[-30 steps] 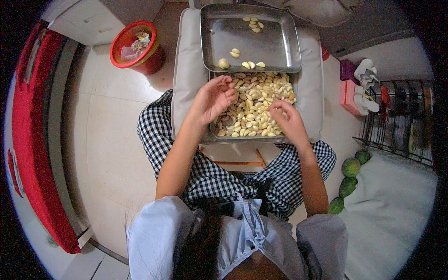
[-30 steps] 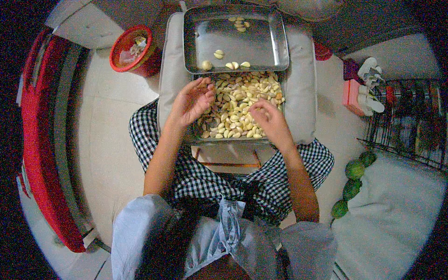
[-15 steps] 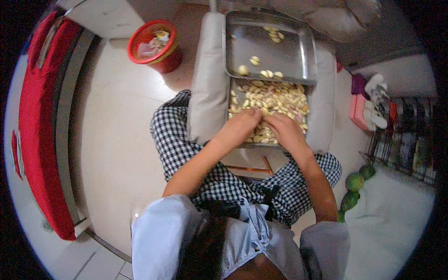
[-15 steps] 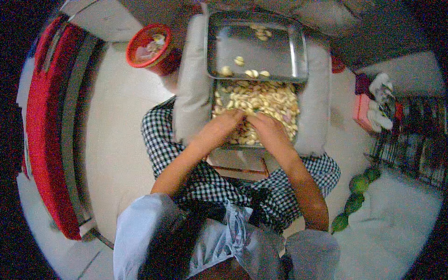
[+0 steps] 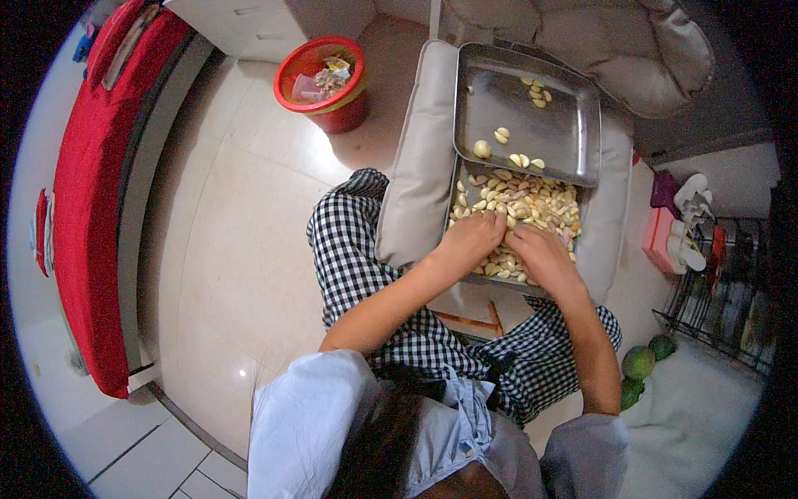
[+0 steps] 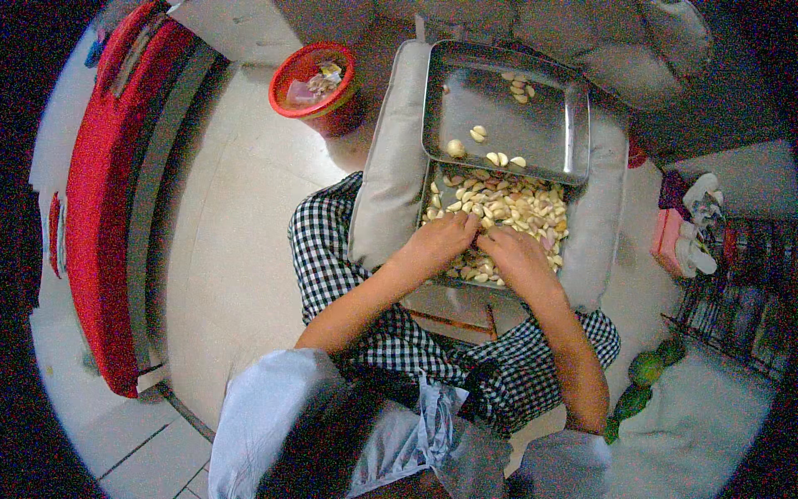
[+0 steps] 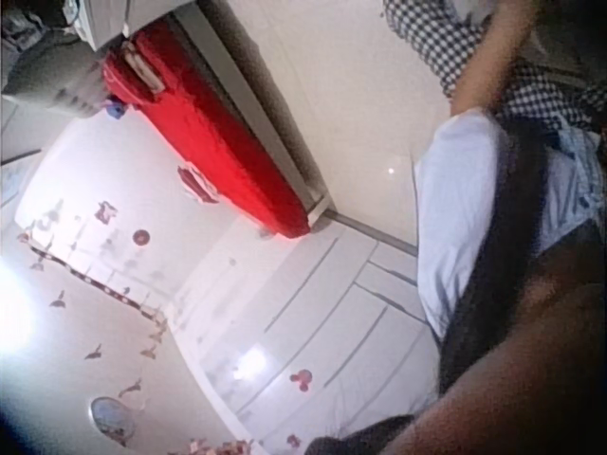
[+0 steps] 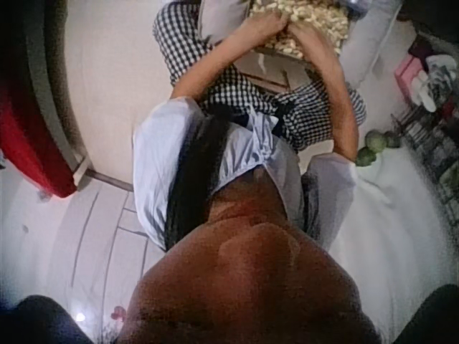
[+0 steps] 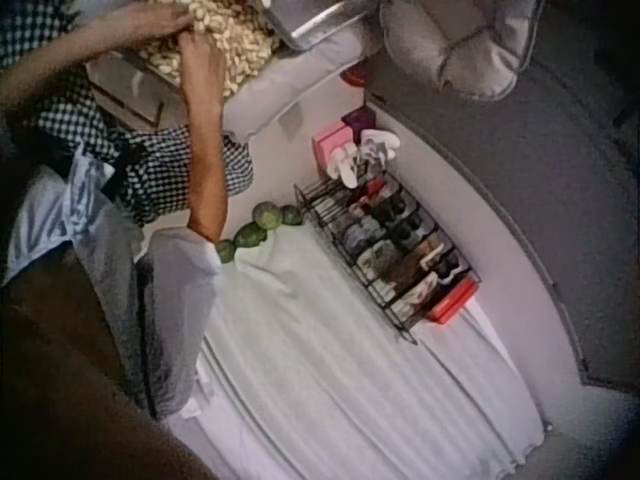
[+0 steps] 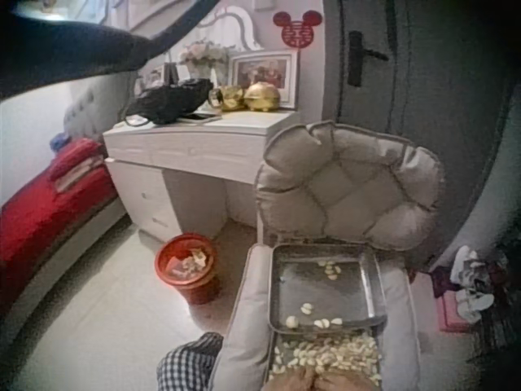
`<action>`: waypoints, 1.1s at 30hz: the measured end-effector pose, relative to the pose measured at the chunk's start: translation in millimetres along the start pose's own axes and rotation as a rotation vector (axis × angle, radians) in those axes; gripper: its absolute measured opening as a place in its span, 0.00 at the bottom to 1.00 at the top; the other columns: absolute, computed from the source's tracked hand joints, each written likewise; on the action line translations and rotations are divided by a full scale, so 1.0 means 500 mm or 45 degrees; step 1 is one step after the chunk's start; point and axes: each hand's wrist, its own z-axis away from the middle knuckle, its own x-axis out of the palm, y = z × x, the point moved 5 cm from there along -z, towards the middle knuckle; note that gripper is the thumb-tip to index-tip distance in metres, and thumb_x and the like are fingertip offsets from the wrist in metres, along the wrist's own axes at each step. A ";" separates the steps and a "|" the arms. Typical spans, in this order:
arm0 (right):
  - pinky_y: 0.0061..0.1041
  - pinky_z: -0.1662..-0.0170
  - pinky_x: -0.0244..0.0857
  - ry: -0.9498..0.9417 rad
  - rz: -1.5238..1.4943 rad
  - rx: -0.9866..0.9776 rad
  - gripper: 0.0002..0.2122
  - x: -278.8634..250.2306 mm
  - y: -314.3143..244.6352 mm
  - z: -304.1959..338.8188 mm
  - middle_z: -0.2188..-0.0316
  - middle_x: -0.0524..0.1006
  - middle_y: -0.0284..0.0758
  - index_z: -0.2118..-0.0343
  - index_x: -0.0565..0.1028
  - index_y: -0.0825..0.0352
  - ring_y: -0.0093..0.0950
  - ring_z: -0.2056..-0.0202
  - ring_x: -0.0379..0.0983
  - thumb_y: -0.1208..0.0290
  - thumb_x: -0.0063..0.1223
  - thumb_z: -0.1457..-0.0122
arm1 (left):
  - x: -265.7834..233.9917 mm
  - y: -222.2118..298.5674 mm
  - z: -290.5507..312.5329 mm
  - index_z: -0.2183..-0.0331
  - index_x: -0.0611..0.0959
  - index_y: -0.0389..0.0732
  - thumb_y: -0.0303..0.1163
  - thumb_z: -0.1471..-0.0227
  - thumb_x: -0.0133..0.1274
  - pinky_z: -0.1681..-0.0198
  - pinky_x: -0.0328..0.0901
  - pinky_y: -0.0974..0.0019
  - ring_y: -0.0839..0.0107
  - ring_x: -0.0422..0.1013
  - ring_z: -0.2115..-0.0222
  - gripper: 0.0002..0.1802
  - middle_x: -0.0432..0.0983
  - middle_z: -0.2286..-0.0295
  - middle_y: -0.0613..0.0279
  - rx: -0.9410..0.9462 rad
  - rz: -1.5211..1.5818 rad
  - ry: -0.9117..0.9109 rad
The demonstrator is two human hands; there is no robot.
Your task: The person sorts through garlic peels in a metal tray by hand, throws peels into a bin, and dumps out the remaining debris. The person then transfers peeled garlic cloves from another tray into the empty metal tray by hand.
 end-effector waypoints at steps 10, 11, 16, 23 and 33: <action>0.27 0.70 0.59 0.127 -0.190 0.101 0.10 0.008 0.039 0.010 0.74 0.66 0.38 0.70 0.64 0.69 0.32 0.69 0.64 0.76 0.45 0.58 | -0.018 -0.001 -0.002 0.73 0.64 0.34 0.23 0.63 0.39 0.70 0.61 0.64 0.58 0.65 0.72 0.08 0.65 0.76 0.51 0.056 0.243 0.022; 0.27 0.70 0.59 0.131 -0.186 0.115 0.10 0.005 0.046 0.012 0.74 0.66 0.38 0.70 0.64 0.69 0.32 0.69 0.64 0.76 0.45 0.58 | -0.024 -0.004 0.000 0.73 0.64 0.35 0.22 0.64 0.40 0.70 0.61 0.64 0.58 0.65 0.71 0.09 0.65 0.75 0.51 0.083 0.361 0.040; 0.17 0.73 0.55 0.488 -1.946 0.453 0.09 0.014 0.131 0.034 0.76 0.65 0.30 0.67 0.62 0.69 0.22 0.76 0.59 0.75 0.42 0.52 | -0.037 -0.025 -0.009 0.74 0.66 0.41 0.34 0.52 0.39 0.82 0.54 0.81 0.83 0.57 0.81 0.07 0.59 0.82 0.72 -0.410 1.971 -0.218; 0.23 0.61 0.58 0.947 -3.321 0.364 0.06 -0.028 0.210 -0.021 0.69 0.63 0.42 0.70 0.62 0.73 0.31 0.65 0.60 0.78 0.39 0.51 | -0.109 -0.081 -0.138 0.73 0.67 0.33 0.32 0.53 0.39 0.81 0.56 0.74 0.73 0.61 0.82 0.10 0.63 0.83 0.62 -0.361 1.487 0.024; 0.21 0.58 0.53 0.642 -2.527 0.573 0.12 -0.039 0.255 -0.095 0.65 0.65 0.39 0.65 0.65 0.70 0.27 0.63 0.60 0.70 0.45 0.53 | -0.064 -0.138 -0.246 0.76 0.68 0.30 0.21 0.65 0.44 0.70 0.59 0.56 0.46 0.62 0.72 0.08 0.63 0.74 0.39 -0.022 0.302 0.291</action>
